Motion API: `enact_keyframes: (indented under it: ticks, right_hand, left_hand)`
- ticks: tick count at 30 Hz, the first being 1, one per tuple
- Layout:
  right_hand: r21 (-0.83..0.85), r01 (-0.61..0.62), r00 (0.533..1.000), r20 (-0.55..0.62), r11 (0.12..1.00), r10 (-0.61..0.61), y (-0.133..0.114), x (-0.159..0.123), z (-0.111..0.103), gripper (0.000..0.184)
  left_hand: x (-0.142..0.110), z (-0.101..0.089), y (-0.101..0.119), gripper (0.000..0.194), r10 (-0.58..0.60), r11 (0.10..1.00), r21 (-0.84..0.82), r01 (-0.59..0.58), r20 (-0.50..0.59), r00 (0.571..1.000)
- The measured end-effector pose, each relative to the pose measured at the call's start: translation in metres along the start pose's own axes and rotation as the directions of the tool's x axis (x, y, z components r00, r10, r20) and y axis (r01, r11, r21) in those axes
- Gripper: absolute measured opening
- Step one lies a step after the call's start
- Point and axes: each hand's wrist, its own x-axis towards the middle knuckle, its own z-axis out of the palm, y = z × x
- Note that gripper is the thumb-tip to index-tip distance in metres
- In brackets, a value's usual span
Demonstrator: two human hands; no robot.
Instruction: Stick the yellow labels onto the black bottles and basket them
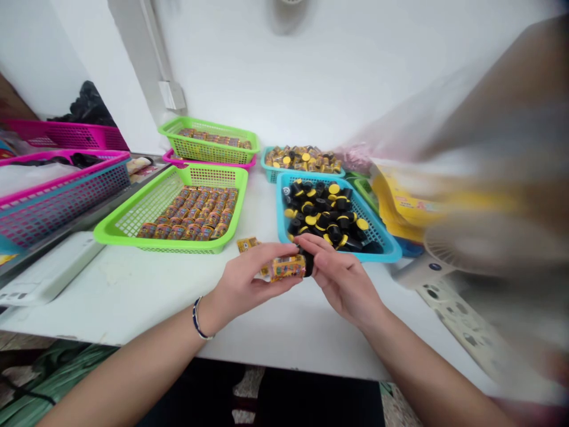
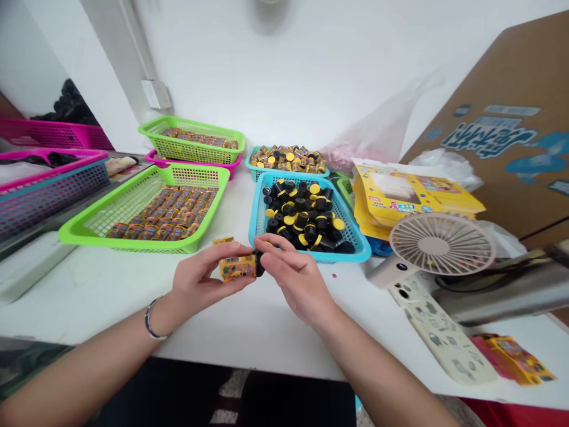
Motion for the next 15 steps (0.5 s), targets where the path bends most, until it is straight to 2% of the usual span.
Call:
enact_keyframes:
  ticks: [7, 15]
  right_hand:
    - [-0.05, 0.043, 0.999, -0.009, 0.998, -0.043, -0.0001, 0.0005, -0.0003, 0.015]
    - [-0.052, 0.033, 0.999, 0.017, 0.998, -0.033, 0.0, -0.0002, -0.0043, 0.024]
  left_hand:
    - [0.0037, -0.001, 0.0021, 0.055, 0.018, 0.999, 0.043, -0.02, 0.028, 0.999]
    - [0.0016, 0.0016, 0.0007, 0.059, 0.01, 1.0, 0.021, -0.01, -0.008, 1.0]
